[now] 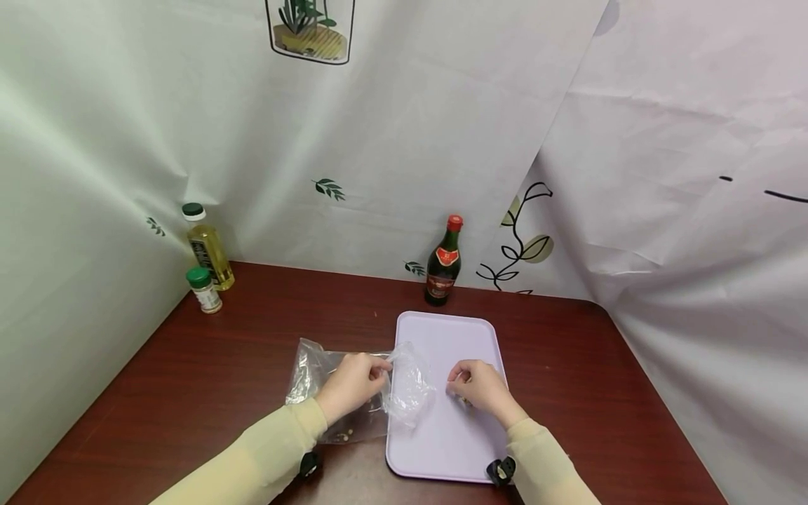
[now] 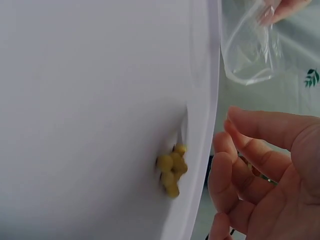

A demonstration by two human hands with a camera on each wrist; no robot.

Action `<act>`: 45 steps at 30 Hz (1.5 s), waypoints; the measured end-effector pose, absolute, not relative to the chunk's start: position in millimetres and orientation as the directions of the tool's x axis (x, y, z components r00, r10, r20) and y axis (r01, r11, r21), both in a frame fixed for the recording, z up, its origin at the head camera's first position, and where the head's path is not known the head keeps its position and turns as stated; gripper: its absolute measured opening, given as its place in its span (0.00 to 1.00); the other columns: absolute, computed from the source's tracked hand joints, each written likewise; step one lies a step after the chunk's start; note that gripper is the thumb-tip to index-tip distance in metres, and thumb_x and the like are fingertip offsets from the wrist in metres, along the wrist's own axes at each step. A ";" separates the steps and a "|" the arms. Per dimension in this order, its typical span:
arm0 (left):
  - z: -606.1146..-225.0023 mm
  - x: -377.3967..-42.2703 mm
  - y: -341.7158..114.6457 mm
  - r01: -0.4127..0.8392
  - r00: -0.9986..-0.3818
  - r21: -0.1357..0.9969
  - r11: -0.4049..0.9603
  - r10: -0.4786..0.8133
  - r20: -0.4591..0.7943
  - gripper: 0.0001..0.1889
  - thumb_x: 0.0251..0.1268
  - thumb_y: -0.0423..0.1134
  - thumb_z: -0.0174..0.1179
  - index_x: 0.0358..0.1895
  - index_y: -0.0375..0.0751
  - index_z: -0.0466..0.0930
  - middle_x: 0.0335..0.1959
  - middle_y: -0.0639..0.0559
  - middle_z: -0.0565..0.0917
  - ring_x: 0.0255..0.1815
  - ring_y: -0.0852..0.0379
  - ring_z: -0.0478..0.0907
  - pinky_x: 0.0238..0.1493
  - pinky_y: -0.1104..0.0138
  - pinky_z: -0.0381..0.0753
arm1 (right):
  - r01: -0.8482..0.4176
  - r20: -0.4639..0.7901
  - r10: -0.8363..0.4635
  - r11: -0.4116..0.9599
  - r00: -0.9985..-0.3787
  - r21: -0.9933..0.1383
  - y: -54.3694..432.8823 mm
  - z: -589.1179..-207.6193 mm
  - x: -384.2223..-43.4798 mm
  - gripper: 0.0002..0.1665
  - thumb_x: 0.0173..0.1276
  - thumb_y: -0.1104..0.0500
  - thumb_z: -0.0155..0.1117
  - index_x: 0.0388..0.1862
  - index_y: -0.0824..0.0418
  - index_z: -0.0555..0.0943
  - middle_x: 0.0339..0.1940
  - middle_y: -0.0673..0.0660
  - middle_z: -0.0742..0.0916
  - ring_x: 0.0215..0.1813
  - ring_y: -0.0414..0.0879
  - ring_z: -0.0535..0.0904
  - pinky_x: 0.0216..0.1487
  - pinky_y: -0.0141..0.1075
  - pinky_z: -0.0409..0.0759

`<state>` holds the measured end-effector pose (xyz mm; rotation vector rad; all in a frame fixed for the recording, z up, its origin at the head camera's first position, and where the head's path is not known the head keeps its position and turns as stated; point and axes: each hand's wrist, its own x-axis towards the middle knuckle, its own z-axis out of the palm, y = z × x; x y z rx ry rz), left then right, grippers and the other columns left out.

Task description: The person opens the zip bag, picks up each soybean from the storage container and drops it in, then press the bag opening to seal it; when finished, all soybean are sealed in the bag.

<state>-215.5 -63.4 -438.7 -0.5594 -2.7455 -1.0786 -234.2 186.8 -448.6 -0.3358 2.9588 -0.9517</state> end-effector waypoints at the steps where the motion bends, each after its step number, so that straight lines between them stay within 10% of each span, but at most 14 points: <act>1: -438.5 -215.2 -63.2 0.390 -0.921 0.629 0.672 0.289 0.261 0.11 0.51 0.28 0.57 0.37 0.35 0.86 0.14 0.61 0.72 0.12 0.69 0.65 0.17 0.75 0.65 | -0.202 0.046 -0.216 0.788 -0.975 -0.582 185.4 -448.1 -233.5 0.07 0.52 0.61 0.70 0.22 0.53 0.80 0.15 0.44 0.76 0.17 0.36 0.70 0.21 0.30 0.69; 45: -437.9 -214.0 -59.2 0.414 -0.910 0.625 0.661 0.298 0.288 0.11 0.50 0.26 0.57 0.36 0.32 0.86 0.15 0.59 0.74 0.17 0.67 0.63 0.19 0.75 0.65 | -0.332 0.100 -0.345 0.723 -0.933 -0.606 169.4 -446.3 -226.2 0.04 0.54 0.62 0.69 0.25 0.56 0.81 0.18 0.46 0.78 0.20 0.36 0.70 0.20 0.28 0.69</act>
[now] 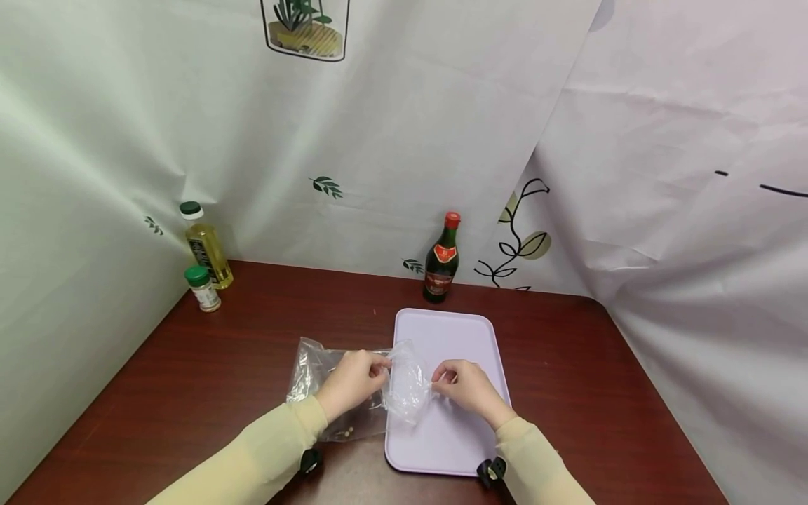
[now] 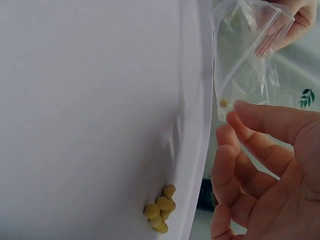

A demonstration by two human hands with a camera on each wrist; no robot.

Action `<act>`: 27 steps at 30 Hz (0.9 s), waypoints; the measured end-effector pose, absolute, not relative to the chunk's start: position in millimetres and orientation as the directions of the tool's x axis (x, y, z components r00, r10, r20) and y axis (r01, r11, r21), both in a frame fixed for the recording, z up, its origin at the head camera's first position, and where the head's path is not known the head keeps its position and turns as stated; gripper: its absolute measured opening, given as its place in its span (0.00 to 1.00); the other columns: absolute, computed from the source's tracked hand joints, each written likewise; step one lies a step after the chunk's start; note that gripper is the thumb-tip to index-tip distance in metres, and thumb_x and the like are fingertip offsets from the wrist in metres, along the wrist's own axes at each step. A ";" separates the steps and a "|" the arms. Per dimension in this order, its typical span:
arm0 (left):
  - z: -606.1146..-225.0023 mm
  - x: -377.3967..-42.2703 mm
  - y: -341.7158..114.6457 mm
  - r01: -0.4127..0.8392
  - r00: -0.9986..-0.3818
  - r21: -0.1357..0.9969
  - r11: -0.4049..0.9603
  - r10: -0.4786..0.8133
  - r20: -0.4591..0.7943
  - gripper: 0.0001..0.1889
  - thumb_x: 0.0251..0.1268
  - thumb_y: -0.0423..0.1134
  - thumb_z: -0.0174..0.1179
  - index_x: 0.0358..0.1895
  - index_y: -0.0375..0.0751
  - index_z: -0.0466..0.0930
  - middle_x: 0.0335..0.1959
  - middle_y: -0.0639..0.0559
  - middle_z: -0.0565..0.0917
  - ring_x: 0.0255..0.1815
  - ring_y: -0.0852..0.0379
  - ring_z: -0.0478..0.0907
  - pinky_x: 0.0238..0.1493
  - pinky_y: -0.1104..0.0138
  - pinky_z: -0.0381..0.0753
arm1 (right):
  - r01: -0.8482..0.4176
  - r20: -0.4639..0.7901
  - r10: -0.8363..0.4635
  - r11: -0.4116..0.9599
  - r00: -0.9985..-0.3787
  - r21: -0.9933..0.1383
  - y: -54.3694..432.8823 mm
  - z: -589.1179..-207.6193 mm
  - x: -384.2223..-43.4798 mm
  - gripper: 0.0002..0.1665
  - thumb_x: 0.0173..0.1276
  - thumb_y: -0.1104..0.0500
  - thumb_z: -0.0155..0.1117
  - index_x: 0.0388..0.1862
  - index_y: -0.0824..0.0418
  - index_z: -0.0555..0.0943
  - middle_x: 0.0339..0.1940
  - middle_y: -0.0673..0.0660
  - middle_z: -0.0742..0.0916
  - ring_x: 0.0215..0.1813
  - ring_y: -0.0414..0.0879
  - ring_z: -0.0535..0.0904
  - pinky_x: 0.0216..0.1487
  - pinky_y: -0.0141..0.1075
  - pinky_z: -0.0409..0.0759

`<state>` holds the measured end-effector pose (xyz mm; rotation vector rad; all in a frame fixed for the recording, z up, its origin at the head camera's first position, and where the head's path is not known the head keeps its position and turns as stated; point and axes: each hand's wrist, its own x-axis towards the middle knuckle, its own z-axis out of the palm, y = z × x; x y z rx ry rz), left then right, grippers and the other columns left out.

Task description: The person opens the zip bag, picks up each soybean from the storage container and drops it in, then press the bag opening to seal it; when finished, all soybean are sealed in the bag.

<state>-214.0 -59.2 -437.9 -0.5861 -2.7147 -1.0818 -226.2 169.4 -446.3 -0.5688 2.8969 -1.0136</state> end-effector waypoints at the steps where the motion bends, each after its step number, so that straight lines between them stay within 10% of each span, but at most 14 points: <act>1: -437.9 -214.0 -59.1 0.412 -0.911 0.627 0.660 0.297 0.286 0.11 0.50 0.26 0.57 0.37 0.32 0.86 0.15 0.59 0.74 0.17 0.67 0.63 0.19 0.74 0.65 | -0.327 0.100 -0.339 0.723 -0.935 -0.609 170.1 -446.3 -226.3 0.04 0.54 0.62 0.70 0.25 0.56 0.81 0.17 0.46 0.78 0.20 0.36 0.70 0.19 0.28 0.69; 27: -441.4 -208.8 -60.6 0.312 -0.945 0.823 0.474 0.244 0.218 0.13 0.56 0.25 0.59 0.46 0.30 0.83 0.27 0.46 0.85 0.12 0.60 0.76 0.15 0.73 0.76 | -0.105 0.012 -0.122 0.798 -0.992 -0.593 211.1 -450.1 -234.1 0.05 0.54 0.61 0.69 0.24 0.55 0.81 0.17 0.46 0.78 0.20 0.39 0.71 0.22 0.33 0.70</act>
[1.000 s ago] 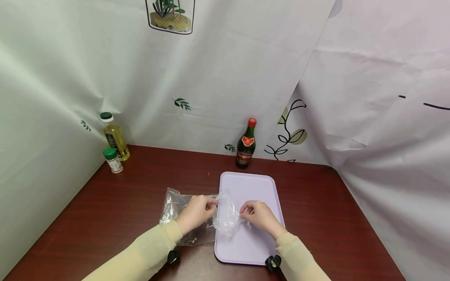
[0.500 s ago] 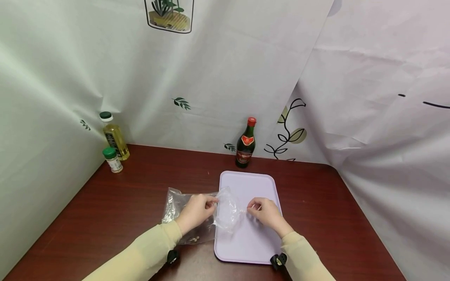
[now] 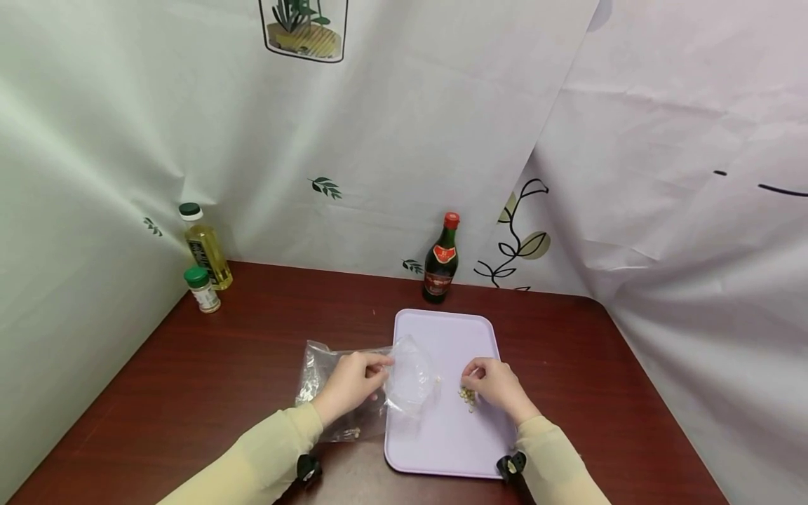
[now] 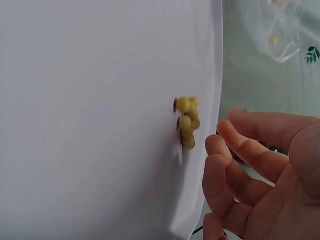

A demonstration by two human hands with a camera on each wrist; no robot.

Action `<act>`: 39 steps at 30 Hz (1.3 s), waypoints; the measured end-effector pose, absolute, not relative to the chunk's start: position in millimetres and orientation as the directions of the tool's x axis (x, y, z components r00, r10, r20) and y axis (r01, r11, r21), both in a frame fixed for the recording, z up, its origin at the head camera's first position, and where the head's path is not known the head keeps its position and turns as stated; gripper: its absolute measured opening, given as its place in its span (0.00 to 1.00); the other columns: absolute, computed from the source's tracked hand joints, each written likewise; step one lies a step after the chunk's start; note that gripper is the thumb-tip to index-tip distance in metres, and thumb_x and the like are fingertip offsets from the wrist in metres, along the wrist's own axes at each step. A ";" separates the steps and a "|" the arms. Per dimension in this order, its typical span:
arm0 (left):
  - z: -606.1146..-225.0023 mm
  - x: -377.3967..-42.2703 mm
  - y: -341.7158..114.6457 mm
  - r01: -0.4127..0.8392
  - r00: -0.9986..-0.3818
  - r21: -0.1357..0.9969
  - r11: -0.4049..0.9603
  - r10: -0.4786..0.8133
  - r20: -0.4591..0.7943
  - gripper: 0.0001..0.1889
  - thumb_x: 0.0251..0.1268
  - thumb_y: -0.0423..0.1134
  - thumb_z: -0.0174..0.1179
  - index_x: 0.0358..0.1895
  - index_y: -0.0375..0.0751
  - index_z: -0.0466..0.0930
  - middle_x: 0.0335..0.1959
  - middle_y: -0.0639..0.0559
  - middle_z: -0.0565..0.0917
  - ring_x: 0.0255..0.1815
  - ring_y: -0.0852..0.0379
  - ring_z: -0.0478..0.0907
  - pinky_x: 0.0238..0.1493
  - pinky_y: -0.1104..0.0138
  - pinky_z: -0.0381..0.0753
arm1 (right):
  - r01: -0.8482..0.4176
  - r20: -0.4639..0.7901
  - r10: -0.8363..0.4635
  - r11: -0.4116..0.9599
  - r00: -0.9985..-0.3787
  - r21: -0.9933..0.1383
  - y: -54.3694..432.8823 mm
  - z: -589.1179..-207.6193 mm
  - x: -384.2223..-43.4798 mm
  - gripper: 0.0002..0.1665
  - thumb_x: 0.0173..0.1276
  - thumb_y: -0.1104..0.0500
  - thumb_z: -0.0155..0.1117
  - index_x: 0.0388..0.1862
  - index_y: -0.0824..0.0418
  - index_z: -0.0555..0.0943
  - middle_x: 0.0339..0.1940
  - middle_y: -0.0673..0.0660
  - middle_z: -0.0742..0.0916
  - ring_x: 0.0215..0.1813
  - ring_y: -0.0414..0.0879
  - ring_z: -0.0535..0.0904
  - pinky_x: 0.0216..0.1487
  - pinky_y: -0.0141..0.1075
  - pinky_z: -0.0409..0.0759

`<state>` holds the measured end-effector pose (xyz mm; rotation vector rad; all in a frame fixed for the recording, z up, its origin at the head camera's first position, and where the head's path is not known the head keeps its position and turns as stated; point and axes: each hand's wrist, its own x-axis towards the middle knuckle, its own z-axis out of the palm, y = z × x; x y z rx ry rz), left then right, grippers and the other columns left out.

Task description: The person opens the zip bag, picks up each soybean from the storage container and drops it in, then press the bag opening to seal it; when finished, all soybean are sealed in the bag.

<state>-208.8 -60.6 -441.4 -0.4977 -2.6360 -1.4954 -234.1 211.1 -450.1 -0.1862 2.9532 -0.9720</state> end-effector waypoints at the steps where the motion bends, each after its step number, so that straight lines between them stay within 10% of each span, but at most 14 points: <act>1: -441.8 -209.2 -61.3 0.305 -0.946 0.838 0.452 0.243 0.213 0.13 0.57 0.25 0.59 0.46 0.29 0.83 0.27 0.45 0.85 0.13 0.61 0.76 0.15 0.72 0.76 | -0.092 0.004 -0.112 0.798 -0.994 -0.596 212.2 -450.3 -234.0 0.04 0.54 0.61 0.69 0.24 0.55 0.81 0.17 0.47 0.78 0.20 0.40 0.71 0.22 0.33 0.70; 39: -443.6 -210.6 -67.5 0.268 -0.950 0.871 0.412 0.261 0.169 0.13 0.58 0.25 0.59 0.46 0.27 0.82 0.23 0.45 0.84 0.14 0.59 0.77 0.15 0.71 0.77 | -0.100 -0.013 -0.118 0.894 -0.993 -0.436 207.5 -453.0 -240.3 0.07 0.51 0.58 0.69 0.19 0.53 0.78 0.19 0.47 0.78 0.25 0.41 0.71 0.26 0.37 0.69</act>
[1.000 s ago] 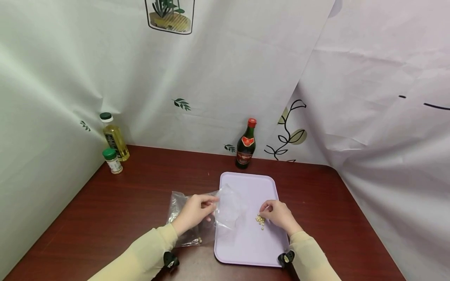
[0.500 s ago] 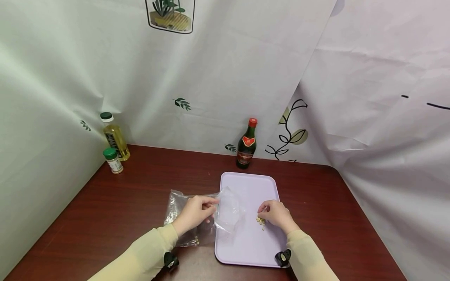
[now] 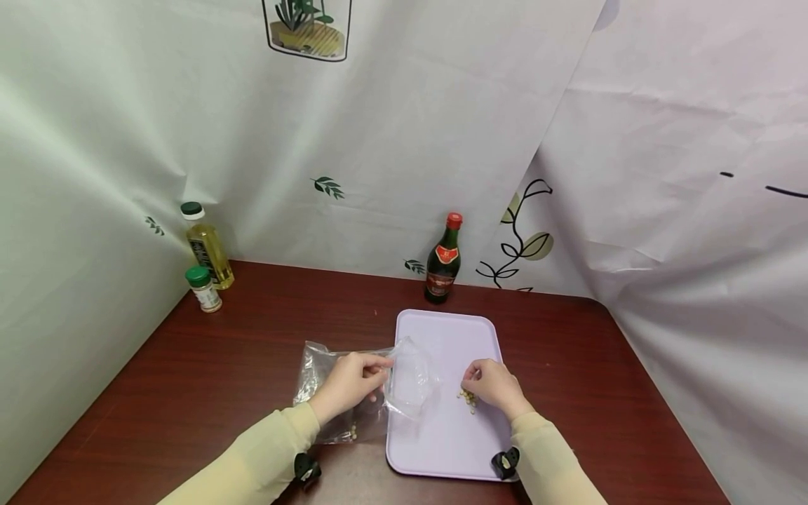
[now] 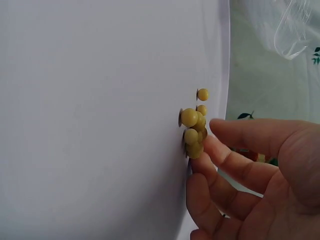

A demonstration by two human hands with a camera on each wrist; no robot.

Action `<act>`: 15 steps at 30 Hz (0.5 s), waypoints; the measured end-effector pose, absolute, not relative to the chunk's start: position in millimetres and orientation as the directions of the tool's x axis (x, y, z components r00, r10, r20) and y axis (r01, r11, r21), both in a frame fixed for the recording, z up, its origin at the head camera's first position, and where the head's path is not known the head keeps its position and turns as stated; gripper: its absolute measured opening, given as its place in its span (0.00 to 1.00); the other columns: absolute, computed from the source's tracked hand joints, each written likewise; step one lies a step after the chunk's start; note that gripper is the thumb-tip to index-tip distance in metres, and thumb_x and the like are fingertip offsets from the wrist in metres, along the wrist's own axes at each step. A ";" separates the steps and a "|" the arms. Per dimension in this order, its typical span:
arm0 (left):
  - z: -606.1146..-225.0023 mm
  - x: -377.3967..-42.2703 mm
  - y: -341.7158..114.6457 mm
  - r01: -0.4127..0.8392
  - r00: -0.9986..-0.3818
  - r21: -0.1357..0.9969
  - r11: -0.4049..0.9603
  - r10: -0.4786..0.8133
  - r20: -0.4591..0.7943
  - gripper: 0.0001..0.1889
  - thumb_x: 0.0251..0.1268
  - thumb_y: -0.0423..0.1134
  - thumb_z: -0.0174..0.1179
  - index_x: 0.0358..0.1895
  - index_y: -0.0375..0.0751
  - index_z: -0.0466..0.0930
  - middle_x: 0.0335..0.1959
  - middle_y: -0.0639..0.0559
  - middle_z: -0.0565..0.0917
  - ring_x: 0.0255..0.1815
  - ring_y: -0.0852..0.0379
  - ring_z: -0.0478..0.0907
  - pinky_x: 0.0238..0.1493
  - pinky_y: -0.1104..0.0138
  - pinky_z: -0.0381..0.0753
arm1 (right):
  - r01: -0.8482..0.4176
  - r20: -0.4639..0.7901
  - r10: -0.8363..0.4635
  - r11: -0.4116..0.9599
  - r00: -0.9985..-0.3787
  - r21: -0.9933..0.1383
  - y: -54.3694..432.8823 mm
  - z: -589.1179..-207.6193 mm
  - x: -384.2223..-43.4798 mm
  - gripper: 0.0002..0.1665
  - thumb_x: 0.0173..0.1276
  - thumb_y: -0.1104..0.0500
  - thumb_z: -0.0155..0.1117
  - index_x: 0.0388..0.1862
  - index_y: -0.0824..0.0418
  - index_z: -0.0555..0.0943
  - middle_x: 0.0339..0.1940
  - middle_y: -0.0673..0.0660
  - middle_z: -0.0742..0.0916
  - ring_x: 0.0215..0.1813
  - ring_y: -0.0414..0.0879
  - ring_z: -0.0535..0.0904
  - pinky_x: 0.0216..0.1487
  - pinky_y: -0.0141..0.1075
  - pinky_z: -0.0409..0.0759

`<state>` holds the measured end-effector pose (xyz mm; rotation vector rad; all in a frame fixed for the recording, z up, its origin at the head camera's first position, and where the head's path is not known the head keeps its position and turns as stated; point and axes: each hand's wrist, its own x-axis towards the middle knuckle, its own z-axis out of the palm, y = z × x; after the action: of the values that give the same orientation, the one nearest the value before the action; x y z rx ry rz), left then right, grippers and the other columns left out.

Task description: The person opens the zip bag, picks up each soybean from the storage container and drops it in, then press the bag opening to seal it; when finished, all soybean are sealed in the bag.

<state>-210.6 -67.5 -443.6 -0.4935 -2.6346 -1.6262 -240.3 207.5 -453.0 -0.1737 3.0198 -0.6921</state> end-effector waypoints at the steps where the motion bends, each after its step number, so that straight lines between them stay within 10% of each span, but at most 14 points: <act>1: -443.7 -210.5 -67.6 0.268 -0.950 0.871 0.412 0.262 0.168 0.12 0.58 0.25 0.59 0.46 0.27 0.82 0.23 0.45 0.84 0.14 0.59 0.77 0.15 0.71 0.77 | -0.095 -0.013 -0.111 0.900 -0.994 -0.426 207.6 -452.7 -239.9 0.07 0.51 0.58 0.69 0.19 0.54 0.78 0.19 0.47 0.78 0.25 0.41 0.71 0.27 0.38 0.69; 15: -443.3 -208.7 -67.5 0.276 -0.949 0.858 0.432 0.265 0.171 0.12 0.57 0.26 0.59 0.45 0.28 0.82 0.24 0.45 0.84 0.13 0.58 0.77 0.14 0.72 0.76 | -0.075 -0.032 -0.096 0.913 -0.995 -0.402 206.0 -453.4 -239.3 0.12 0.52 0.56 0.72 0.15 0.54 0.78 0.15 0.45 0.77 0.22 0.40 0.69 0.27 0.36 0.66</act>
<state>-208.7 -67.5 -443.3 -0.5007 -2.6500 -1.5913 -239.3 206.0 -453.4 -0.1357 3.0219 -0.6318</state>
